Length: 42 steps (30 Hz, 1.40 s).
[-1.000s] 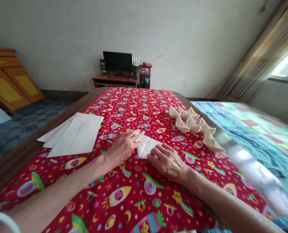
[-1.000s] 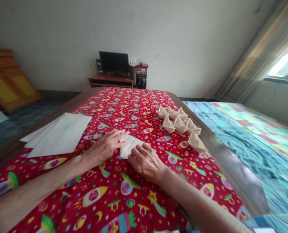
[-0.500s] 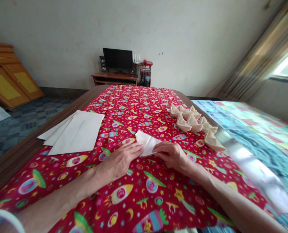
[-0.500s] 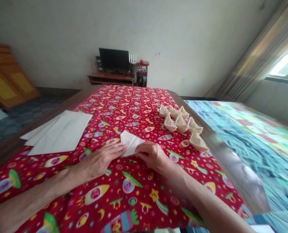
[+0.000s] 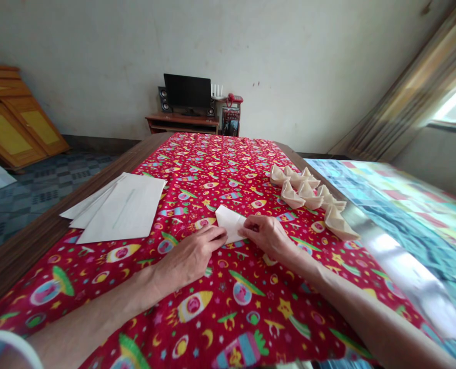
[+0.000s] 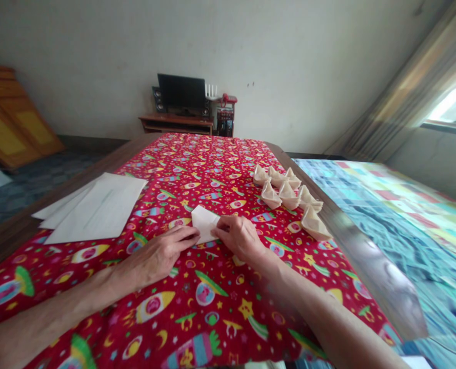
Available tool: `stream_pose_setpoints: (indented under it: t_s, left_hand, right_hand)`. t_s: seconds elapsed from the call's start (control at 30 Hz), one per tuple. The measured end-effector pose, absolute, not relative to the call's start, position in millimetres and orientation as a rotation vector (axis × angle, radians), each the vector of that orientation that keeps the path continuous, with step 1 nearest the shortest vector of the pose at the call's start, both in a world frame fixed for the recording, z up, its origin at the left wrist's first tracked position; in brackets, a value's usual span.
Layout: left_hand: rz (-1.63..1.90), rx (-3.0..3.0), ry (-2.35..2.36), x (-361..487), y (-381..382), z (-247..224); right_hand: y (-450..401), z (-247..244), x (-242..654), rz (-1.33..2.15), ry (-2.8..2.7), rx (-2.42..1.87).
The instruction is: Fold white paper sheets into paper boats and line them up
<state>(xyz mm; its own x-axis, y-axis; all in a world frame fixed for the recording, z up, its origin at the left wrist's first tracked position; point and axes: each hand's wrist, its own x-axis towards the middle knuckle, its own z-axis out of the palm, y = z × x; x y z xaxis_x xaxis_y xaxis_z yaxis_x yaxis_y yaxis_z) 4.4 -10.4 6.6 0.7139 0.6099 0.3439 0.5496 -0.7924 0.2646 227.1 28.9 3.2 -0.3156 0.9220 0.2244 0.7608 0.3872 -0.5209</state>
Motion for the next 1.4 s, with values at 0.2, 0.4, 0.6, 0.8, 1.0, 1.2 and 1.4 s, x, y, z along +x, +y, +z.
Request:
stream_pose_setpoints:
  t_s: [0.2, 0.4, 0.6, 0.8, 1.0, 1.2, 1.4]
  left_hand:
    - [0.620, 2.848, 0.990, 3, -9, -1]
    - [0.515, 2.854, 0.978, 4, -11, 1]
    - [0.502, 2.852, 0.928, 5, -12, 3]
    - [0.527, 2.874, 0.877, 3, -9, -1]
    - [0.555, 2.879, 0.867, 2, -10, 0]
    - [0.517, 2.870, 0.898, 4, -12, 4]
    - [0.558, 2.866, 0.921, 5, -13, 4]
  right_hand:
    - [24, 6, 227, 0.328, -2.215, -1.457]
    - [25, 6, 226, 0.314, -2.242, -1.485]
    - [27, 6, 226, 0.291, -2.260, -1.479]
    - [26, 5, 225, 0.253, -2.268, -1.494]
    - [26, 1, 226, 0.125, -2.283, -1.439]
    - [6, 6, 224, -0.312, -2.372, -1.120]
    - [-31, 4, 219, -0.211, -2.626, -0.890]
